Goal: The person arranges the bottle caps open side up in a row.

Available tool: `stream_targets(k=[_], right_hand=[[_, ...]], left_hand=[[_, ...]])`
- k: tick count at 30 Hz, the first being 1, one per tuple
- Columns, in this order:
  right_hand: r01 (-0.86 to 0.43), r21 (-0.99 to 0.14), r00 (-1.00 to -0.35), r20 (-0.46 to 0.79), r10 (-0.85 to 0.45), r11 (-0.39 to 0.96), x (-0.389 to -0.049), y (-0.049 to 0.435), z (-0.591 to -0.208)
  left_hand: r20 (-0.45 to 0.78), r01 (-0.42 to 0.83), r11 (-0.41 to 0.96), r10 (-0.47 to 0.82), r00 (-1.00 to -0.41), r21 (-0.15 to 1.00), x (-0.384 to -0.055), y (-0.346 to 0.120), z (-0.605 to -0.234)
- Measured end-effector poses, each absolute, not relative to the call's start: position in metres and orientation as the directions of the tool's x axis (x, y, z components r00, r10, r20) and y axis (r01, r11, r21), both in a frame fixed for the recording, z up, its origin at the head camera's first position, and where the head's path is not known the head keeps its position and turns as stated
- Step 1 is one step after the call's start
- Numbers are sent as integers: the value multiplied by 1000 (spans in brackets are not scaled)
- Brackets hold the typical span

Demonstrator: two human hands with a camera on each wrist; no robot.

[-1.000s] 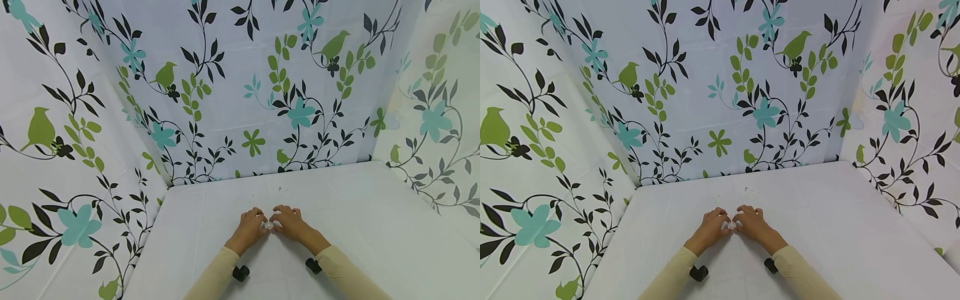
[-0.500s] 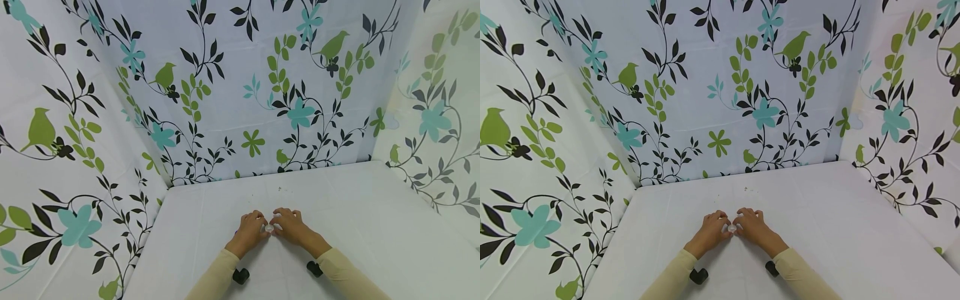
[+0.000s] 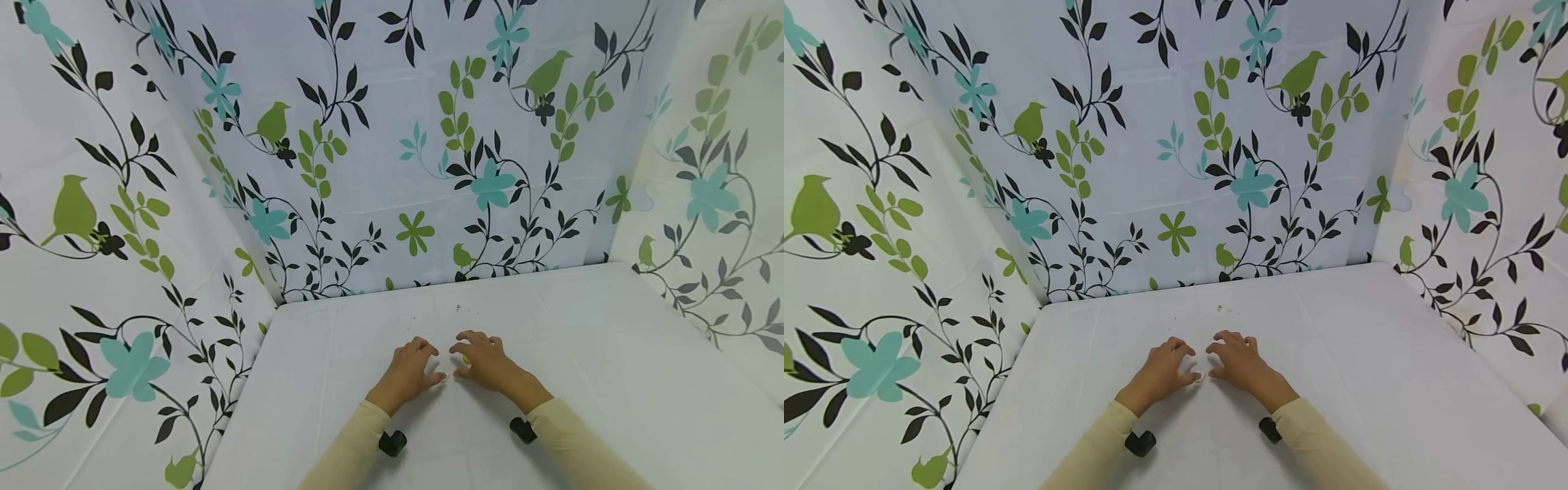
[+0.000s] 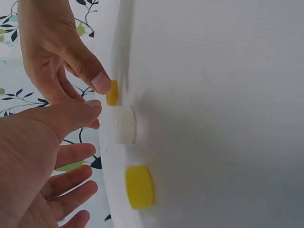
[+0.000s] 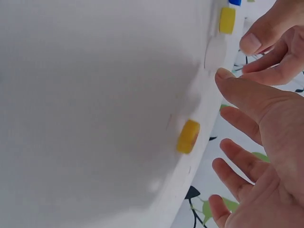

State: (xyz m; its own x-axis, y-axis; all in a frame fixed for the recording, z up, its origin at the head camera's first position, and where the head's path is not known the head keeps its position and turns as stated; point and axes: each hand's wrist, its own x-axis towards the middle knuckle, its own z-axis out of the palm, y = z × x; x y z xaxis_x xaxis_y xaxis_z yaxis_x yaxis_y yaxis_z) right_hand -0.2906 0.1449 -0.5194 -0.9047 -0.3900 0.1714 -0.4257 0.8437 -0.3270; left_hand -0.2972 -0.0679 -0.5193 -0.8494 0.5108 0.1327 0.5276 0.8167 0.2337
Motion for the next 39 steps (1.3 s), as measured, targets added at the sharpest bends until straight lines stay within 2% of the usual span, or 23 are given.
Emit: stream_targets(k=[11,32,39], right_hand=[[-348,-323,-937,105,-332,880,-300,166,-515],[-325,-331,-944,171,-282,886,-303,168,-533],[-321,-342,-943,199,-266,883,-304,167,-540]], left_hand=[[77,546,812,543,-836,206,-313,-32,-512],[32,534,843,533,-846,71,-331,5,-516],[56,538,839,535,-843,81,-331,3,-521]])
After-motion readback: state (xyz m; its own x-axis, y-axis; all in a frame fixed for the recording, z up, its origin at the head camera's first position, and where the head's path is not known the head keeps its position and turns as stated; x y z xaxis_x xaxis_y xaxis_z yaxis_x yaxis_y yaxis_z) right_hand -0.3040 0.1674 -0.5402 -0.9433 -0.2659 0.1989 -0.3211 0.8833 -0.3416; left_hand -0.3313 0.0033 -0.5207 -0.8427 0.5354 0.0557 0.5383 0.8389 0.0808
